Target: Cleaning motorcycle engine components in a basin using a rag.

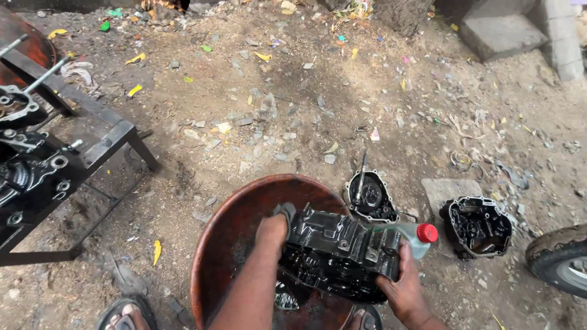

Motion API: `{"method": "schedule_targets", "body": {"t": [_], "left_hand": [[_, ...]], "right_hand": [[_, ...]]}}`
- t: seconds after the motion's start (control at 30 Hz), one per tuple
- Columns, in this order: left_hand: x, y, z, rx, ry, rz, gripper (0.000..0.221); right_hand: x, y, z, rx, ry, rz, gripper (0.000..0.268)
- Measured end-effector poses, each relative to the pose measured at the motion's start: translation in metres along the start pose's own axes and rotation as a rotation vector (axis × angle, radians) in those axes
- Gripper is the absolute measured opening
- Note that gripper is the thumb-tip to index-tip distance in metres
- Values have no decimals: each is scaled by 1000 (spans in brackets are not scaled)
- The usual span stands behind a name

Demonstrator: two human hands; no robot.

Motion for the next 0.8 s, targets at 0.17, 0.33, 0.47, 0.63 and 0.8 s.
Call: {"method": "schedule_targets", "body": {"t": [0.17, 0.33, 0.47, 0.63, 0.8], "left_hand": [[6, 6, 27, 35, 207, -109, 64], [-10, 36, 80, 182, 221, -40, 60], [-12, 14, 29, 108, 107, 102, 64], [40, -44, -8, 738, 308, -132, 35], [-2, -38, 68, 823, 364, 117, 41]], "right_hand": [[-1, 26, -12, 52, -56, -172, 96], [-12, 26, -3, -83, -65, -155, 98], [-9, 36, -14, -70, -47, -206, 95], [-26, 64, -44, -53, 8, -206, 89], [-40, 84, -49, -55, 22, -232, 81]]}}
Point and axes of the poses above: each hand's wrist, its own z-axis away from the middle knuckle, its own x-axis out of the palm, y = z × x, the point moved 8 cm from there along -z, towards the middle knuckle, and after that the axes turned 9 degrees about x, right-handed, at the moved point
